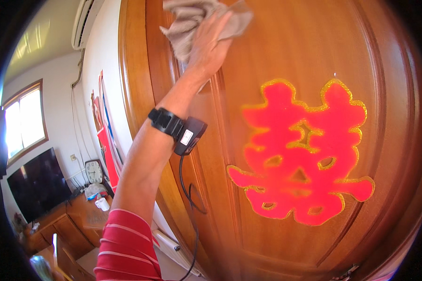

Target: The person cleans a table and a wooden door. The person picks up a cloth, wipes the surface of a pink table, then picks up a cup of liquid, and wipes the wooden door and its handle.

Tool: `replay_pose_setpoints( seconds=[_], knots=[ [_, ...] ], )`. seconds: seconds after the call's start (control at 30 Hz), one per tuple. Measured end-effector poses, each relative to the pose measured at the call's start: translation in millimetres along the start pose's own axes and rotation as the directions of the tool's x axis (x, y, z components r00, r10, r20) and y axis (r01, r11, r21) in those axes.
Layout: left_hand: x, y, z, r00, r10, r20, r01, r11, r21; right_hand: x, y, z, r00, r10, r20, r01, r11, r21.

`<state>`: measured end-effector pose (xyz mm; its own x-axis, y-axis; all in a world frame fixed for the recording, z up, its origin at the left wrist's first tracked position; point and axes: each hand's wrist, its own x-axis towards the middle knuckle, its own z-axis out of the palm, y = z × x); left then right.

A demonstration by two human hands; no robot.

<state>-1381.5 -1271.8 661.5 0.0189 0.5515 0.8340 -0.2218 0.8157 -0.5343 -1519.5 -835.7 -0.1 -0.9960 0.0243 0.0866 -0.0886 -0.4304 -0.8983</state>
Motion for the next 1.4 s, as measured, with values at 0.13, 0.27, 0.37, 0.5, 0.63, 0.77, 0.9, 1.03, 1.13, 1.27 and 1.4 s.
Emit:
replay_pose_setpoints(
  seconds=[0.13,0.27,0.37,0.5,0.63,0.77,0.9,1.03,1.13,1.27,1.4],
  knots=[
    [41.5,-62.6,22.5,0.885,0.465,0.013,-0.446,0.856,-0.261,0.0,-4.5,13.9,0.988,0.151,0.013,-0.142,0.898,0.416],
    [43.0,-131.2,-8.1,0.929,-0.366,0.055,0.37,0.915,-0.163,-15.4,-28.3,13.0,0.958,0.285,0.025,-0.238,0.747,0.621],
    [15.2,-206.5,-29.8,0.863,-0.493,-0.112,0.496,0.868,-0.002,-3.7,-12.1,8.5,0.956,0.25,0.153,-0.289,0.713,0.639],
    [33.2,-206.0,-23.2,0.878,-0.466,-0.107,0.468,0.884,-0.008,-3.9,-17.3,29.8,0.966,0.258,-0.02,-0.233,0.902,0.363],
    [48.8,-98.3,11.2,0.981,-0.165,0.105,0.165,0.986,0.004,0.8,-9.4,17.9,0.965,0.259,-0.041,-0.219,0.883,0.415],
    [59.4,-25.9,23.6,0.971,0.117,0.211,-0.099,0.991,-0.09,14.0,18.5,-9.6,0.983,0.182,-0.034,-0.165,0.942,0.294],
    [72.1,-65.6,12.8,0.98,0.04,0.197,-0.039,0.999,-0.009,7.3,23.7,-13.3,0.989,0.144,-0.037,-0.105,0.854,0.509],
    [32.0,-145.3,-6.2,0.98,-0.169,0.109,0.146,0.971,0.188,24.9,49.2,-42.3,0.99,0.119,0.072,-0.139,0.86,0.491],
    [8.1,-189.7,-50.7,0.971,-0.233,0.054,0.206,0.928,0.309,16.0,30.6,-20.2,0.998,0.064,0.026,-0.067,0.983,0.172],
    [-16.6,-191.2,-65.5,0.972,-0.233,-0.01,0.221,0.907,0.359,13.6,23.9,-18.7,0.983,0.166,0.077,-0.18,0.81,0.558],
    [-21.8,-191.5,-90.4,0.984,-0.126,-0.127,0.166,0.908,0.385,11.7,28.7,-13.5,0.995,0.08,-0.067,-0.06,0.965,0.255]
  ],
)
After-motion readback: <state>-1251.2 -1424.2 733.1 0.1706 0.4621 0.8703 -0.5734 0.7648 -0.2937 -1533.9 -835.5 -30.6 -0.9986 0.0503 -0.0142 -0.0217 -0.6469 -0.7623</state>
